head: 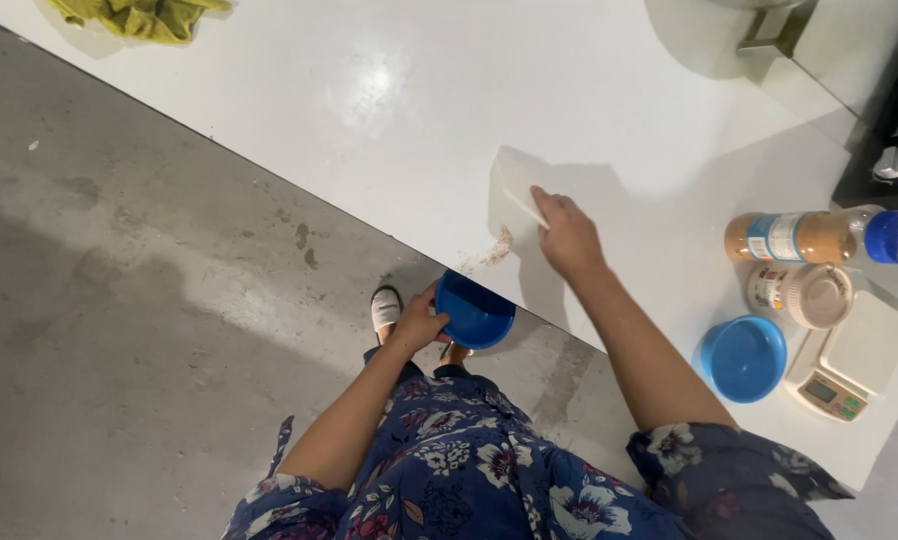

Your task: Prepare and knead dough on a bakery workstation.

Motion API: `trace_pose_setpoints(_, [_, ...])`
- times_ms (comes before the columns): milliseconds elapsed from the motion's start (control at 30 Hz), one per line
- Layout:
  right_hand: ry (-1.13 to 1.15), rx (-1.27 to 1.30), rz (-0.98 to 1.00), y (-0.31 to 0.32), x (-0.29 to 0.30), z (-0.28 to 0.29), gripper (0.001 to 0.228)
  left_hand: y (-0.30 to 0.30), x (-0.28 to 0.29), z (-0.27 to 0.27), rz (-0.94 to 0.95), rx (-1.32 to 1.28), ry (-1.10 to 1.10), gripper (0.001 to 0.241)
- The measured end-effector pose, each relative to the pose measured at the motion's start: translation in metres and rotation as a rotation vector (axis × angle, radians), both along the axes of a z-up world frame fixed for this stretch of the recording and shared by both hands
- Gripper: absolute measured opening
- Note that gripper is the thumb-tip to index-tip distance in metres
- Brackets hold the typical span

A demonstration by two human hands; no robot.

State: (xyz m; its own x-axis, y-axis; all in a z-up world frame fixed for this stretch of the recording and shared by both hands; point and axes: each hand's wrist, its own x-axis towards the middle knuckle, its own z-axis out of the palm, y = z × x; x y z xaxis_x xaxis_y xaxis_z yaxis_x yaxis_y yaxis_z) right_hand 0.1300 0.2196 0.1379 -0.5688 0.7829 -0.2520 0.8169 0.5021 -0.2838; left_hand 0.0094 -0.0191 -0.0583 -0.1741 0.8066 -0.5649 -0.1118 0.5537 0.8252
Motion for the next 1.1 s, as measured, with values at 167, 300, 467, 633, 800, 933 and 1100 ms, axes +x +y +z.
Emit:
trace_pose_setpoints(167, [-0.016, 0.321, 0.318, -0.068, 0.024, -0.071, 0.048, -0.001, -0.024, 0.056, 0.188, -0.096, -0.308, 0.079])
trace_pose_setpoints(300, [-0.012, 0.110, 0.372, -0.147, 0.015, -0.028, 0.058, -0.009, -0.028, 0.031, 0.148, -0.224, -0.276, 0.063])
trace_pose_setpoints(467, [0.052, -0.170, 0.169, -0.148, 0.028, 0.026, 0.059, -0.010, -0.030, 0.051, 0.006, -0.312, -0.225, 0.055])
trace_pose_setpoints(633, [0.104, -0.098, -0.347, -0.074, 0.115, 0.049, 0.047, -0.006, -0.014, 0.045, -0.029, -0.231, -0.250, 0.072])
trace_pose_setpoints(800, [0.231, 0.189, -0.436, -0.005, 0.241, 0.014, 0.054, 0.012, 0.049, 0.027, -0.166, -0.234, -0.300, 0.076])
trace_pose_setpoints(933, [0.268, 0.278, -0.358, 0.050, 0.293, -0.036, 0.056, 0.037, 0.116, 0.046, -0.286, -0.243, -0.235, 0.074])
trace_pose_setpoints(1100, [0.255, 0.284, -0.331, 0.058, 0.324, -0.055, 0.057, 0.052, 0.213, 0.045, -0.324, -0.212, -0.263, 0.074])
